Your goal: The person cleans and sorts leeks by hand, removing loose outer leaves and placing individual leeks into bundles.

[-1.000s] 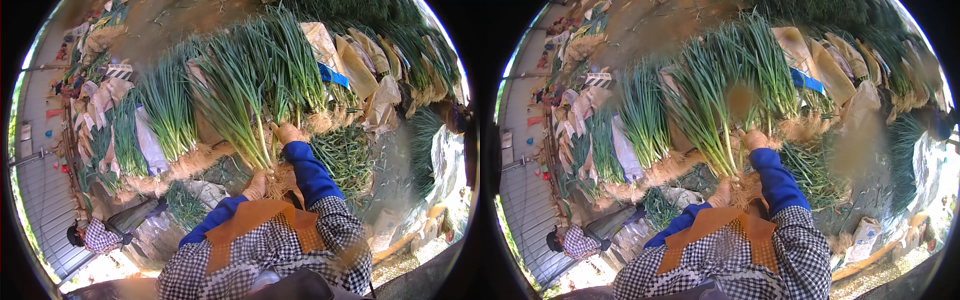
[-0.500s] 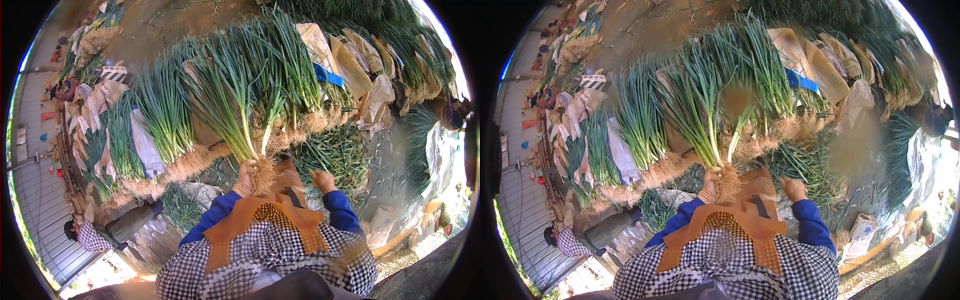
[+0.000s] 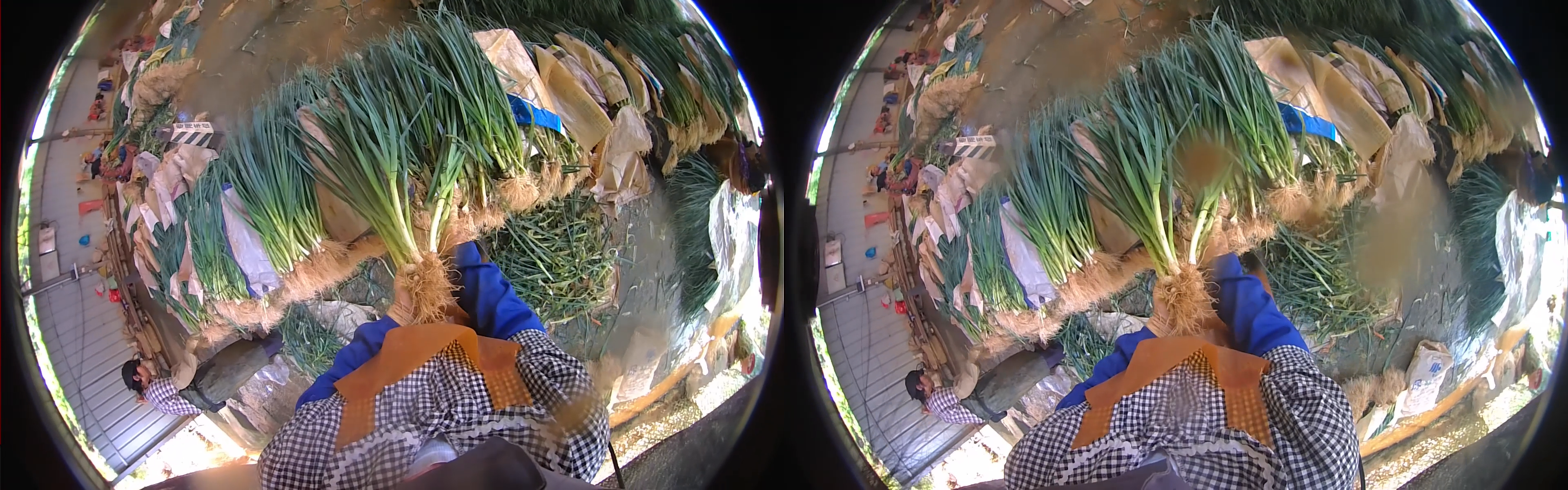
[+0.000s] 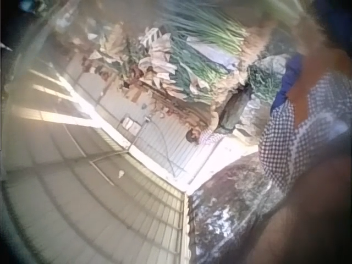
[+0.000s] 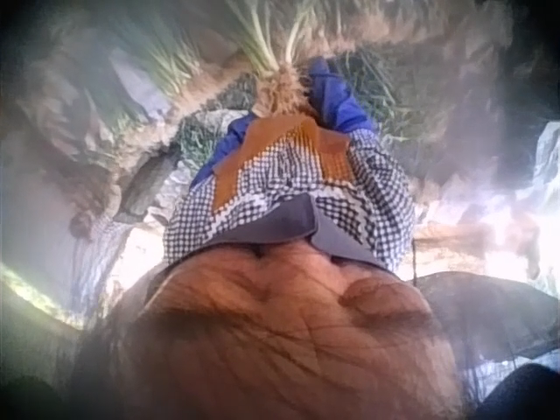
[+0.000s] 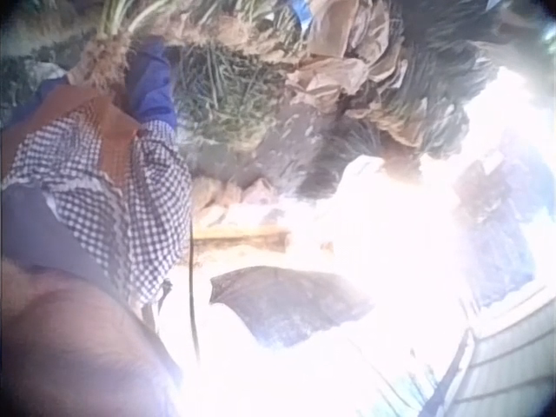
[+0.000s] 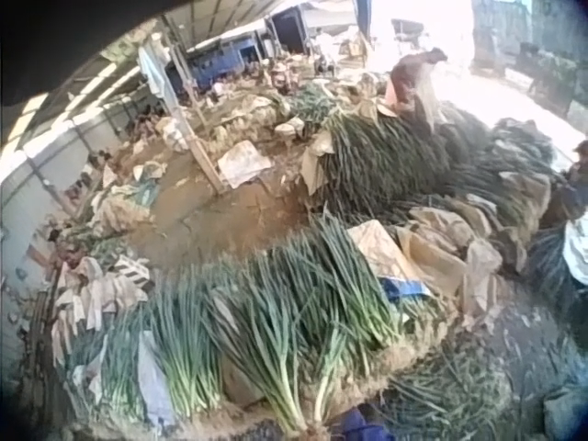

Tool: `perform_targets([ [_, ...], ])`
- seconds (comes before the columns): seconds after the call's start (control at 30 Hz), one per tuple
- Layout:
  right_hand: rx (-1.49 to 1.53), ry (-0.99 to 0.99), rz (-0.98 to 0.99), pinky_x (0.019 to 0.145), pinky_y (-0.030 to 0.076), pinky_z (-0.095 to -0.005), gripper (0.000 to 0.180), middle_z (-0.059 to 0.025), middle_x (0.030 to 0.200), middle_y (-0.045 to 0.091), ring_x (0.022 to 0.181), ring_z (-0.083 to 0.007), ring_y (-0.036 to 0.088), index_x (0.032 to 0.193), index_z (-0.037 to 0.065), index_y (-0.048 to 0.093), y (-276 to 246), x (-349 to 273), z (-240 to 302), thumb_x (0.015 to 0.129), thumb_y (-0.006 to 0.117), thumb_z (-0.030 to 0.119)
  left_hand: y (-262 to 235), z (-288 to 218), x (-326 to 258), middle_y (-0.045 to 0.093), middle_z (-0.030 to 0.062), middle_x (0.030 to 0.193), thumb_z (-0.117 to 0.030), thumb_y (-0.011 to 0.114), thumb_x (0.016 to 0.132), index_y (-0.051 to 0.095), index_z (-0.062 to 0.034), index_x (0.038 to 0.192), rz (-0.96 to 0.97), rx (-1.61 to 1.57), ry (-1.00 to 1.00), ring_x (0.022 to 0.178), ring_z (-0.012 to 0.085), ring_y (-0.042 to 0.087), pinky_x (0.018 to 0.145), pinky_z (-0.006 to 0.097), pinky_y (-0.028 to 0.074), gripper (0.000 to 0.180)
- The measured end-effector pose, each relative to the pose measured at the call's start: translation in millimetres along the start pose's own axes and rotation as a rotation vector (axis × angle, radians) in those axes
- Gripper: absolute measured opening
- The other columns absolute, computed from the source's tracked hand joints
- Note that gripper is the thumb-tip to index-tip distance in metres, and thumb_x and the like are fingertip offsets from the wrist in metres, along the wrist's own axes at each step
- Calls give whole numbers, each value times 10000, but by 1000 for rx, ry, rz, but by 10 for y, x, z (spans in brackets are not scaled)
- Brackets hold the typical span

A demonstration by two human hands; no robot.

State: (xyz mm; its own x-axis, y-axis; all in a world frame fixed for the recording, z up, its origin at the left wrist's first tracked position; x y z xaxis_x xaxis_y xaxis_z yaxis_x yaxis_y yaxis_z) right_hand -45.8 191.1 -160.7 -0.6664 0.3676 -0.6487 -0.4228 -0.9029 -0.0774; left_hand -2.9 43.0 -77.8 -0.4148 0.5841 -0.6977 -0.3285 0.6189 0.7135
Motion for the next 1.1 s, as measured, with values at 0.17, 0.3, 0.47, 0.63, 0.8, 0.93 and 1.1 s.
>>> perform_targets([
  [0.17,-74,-118,-50,866,424,-374,510,-174,1127,522,987,-290,530,1323,71,327,-65,-132,-123,831,454,111,-79,59,24,586,183,1012,-291,417,821,502,55,1120,-9,11,-30,899,292,598,768,423,519,465],
  [0.3,-35,-216,-30,882,413,-380,537,-180,1126,525,985,-294,530,1342,84,307,45,-102,-182,821,433,55,-325,-1,78,588,185,1014,-252,428,824,505,42,1117,269,-140,-105,882,291,606,760,403,529,422],
  [0.47,-213,-699,-174,870,415,-379,459,-217,1091,541,983,-318,537,1275,31,378,-150,266,-342,819,424,13,-214,-97,41,603,144,933,-116,494,775,524,14,1083,146,-19,-84,784,250,616,706,355,541,336],
  [0.63,-412,-76,-180,614,448,-356,320,-150,786,562,664,-258,523,1170,29,488,-177,-74,196,871,484,143,184,-170,-257,592,68,838,-31,533,731,534,3,1033,-67,277,-97,701,126,590,609,203,514,304],
  [0.8,-266,-589,-309,599,433,-379,306,-155,711,561,671,-291,544,1041,38,555,-83,-242,107,882,458,281,-295,34,60,584,72,899,-155,566,731,550,-30,992,-125,356,1,778,204,586,689,334,526,290],
  [0.93,88,-126,-269,604,449,-397,238,-167,754,566,700,-305,559,994,25,537,-128,44,-588,861,412,178,-2,174,-11,581,127,897,-154,511,728,525,3,1024,-181,138,-63,779,253,593,696,358,534,336],
  [1.1,-670,-395,302,699,468,-404,296,-153,917,594,838,-306,584,976,37,543,-10,-555,-544,873,413,283,-320,-27,33,581,147,936,-206,503,732,524,5,1022,-197,76,91,808,279,587,732,405,520,359],
])
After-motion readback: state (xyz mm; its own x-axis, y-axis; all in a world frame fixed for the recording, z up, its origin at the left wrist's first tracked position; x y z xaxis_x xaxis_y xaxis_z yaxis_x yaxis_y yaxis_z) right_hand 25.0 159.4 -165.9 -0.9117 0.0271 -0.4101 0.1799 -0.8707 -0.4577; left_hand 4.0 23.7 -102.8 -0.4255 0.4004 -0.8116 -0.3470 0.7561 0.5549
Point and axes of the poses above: each hand's wrist, its own x-axis towards the middle knuckle, its own y-axis out of the palm, z = x × y, the point moved 5 cm from there along x, towards the middle knuckle
